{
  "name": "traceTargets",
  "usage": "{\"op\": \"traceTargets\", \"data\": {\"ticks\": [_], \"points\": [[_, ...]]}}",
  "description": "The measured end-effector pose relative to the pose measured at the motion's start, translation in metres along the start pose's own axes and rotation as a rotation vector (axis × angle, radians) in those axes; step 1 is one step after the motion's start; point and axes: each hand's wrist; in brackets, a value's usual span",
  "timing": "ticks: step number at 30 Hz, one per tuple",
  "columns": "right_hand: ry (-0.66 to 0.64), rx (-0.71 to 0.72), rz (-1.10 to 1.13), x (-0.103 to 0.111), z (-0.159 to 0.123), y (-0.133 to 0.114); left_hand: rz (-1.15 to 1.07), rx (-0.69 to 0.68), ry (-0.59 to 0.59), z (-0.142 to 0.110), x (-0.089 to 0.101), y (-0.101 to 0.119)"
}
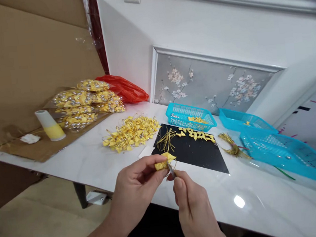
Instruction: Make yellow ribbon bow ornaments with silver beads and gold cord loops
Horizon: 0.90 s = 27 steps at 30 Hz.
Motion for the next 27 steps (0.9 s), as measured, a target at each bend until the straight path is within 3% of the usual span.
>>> {"op": "traceTargets", "data": {"ticks": [8,12,17,20,24,27], "points": [[0.029,-0.055,0.1,-0.002,-0.001,0.005,0.052,0.025,0.001,0.004,-0.002,0.0],[0.136,-0.161,0.068,0.018,0.003,0.03,0.09,0.052,0.008,0.005,0.002,-0.002],[0.322,-0.347,-0.43,0.081,0.0,0.105,0.017,0.14,-0.056,0.006,0.008,-0.003],[0.223,-0.493,-0.773,0.112,-0.013,0.143,-0.012,0.134,-0.037,0.007,0.007,-0.001],[0.179,-0.504,-0.985,0.121,-0.026,0.158,-0.01,0.157,-0.049,0.008,0.002,0.001],[0.298,-0.398,-0.963,0.112,-0.02,0.149,-0.036,0.163,-0.072,0.01,0.002,-0.001]]}}
Point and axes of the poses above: each hand's wrist, its own z-axis towards the middle knuckle, its own x-axis out of the back of the hand, y = z × x
